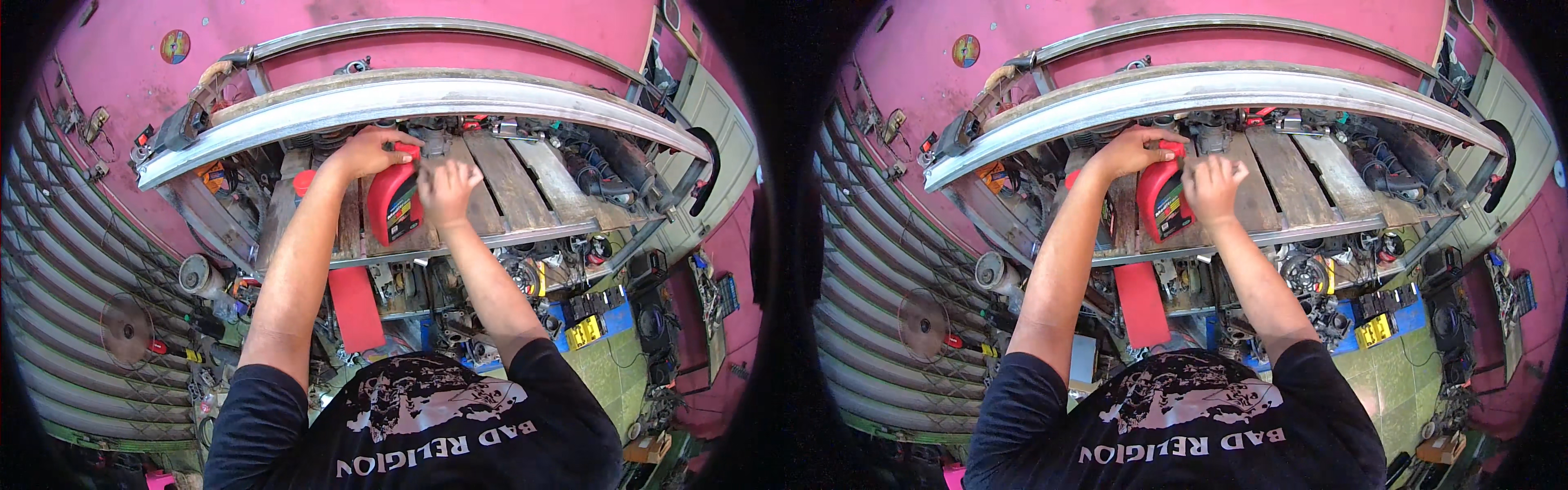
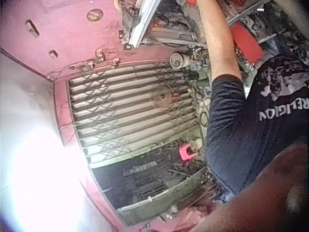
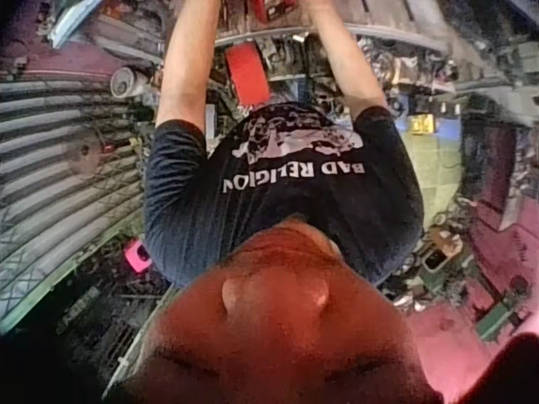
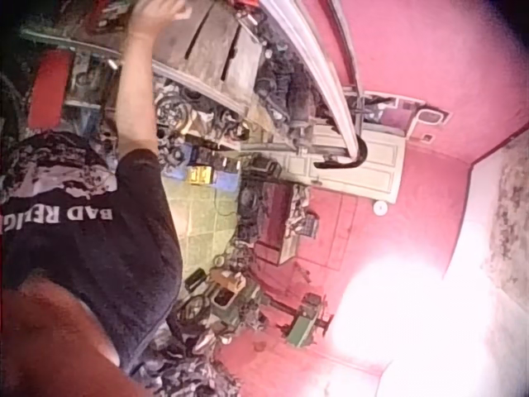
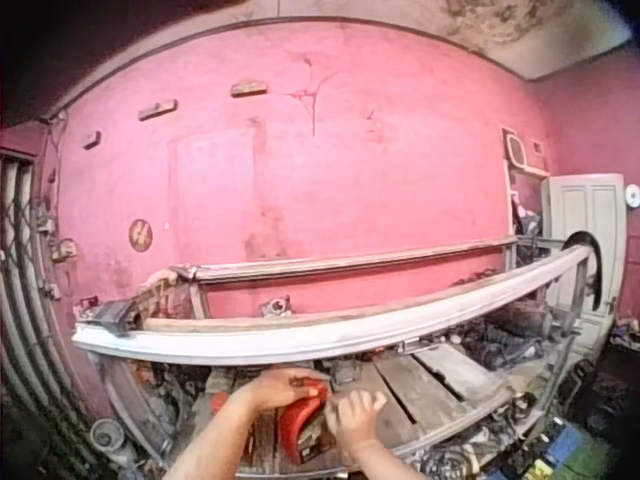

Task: The person picks up two red plastic bottles from a shelf, inspects them, and places them back. Then, the person picks up a metal engine part and a metal file, and uses the file to scrape and clean the surface of the metal part. The person rotates the part to clean different areas before placing it back on the shelf.

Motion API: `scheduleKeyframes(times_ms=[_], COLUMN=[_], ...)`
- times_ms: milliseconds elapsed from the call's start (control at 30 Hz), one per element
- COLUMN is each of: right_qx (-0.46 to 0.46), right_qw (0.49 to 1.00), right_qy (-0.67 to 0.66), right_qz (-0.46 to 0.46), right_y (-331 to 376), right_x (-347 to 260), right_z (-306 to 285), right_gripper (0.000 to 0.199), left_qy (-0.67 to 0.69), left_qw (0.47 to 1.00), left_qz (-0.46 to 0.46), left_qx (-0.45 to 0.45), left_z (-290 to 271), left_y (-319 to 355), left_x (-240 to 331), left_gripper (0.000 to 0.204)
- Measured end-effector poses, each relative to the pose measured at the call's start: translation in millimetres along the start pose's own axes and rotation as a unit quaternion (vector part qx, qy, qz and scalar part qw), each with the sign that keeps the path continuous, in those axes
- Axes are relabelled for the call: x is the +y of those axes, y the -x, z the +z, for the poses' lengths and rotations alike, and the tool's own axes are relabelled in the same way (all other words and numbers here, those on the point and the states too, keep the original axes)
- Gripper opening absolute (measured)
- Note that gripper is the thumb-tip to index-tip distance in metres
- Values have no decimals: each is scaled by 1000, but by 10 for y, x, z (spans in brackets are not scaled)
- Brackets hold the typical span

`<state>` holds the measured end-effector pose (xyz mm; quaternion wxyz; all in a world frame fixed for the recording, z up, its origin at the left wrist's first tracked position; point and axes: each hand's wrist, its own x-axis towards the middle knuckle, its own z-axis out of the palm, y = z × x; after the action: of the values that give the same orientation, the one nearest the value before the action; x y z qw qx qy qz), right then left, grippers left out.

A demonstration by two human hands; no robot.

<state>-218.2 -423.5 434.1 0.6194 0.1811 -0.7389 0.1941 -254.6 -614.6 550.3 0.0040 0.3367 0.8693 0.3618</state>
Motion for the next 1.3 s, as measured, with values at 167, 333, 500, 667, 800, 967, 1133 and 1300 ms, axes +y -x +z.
scheduleKeyframes(times_ms=[167, 333, 500, 667, 800, 967, 1133, 1300], right_qx=[30, -66, -74, -13, -54, -174, -180, -42], right_qw=[997, 994, 996, 998, 998, 983, 981, 999], right_qy=[-39, -88, -39, 23, -10, -63, -53, 7], right_qz=[56, 10, 12, 65, 41, -23, -45, 16], right_y=[115, 674, 628, 98, 301, 1060, 914, 176], right_x=[-255, -545, -406, -158, -240, -511, -667, -606], right_z=[62, -14, -77, -53, -60, -73, -67, -85], right_gripper=[23, 24, 23, 27, 31, 33, 35, 35], left_qy=[-4, 10, 13, 12, 2, -20, -13, 1], left_qw=[1000, 1000, 999, 1000, 1000, 999, 999, 1000], left_qz=[1, -14, -37, -7, -20, -30, 25, -20], left_qx=[12, 6, 5, 3, 6, -30, -20, -17], left_z=[3, -8, 2, 3, 22, -16, 8, 2], left_y=[9, 32, 15, 25, 23, -3, 33, 44], left_x=[-50, 31, -78, -101, -85, 45, -40, 29], left_gripper=[36, 36, 37, 38, 39, 42, 42, 42])
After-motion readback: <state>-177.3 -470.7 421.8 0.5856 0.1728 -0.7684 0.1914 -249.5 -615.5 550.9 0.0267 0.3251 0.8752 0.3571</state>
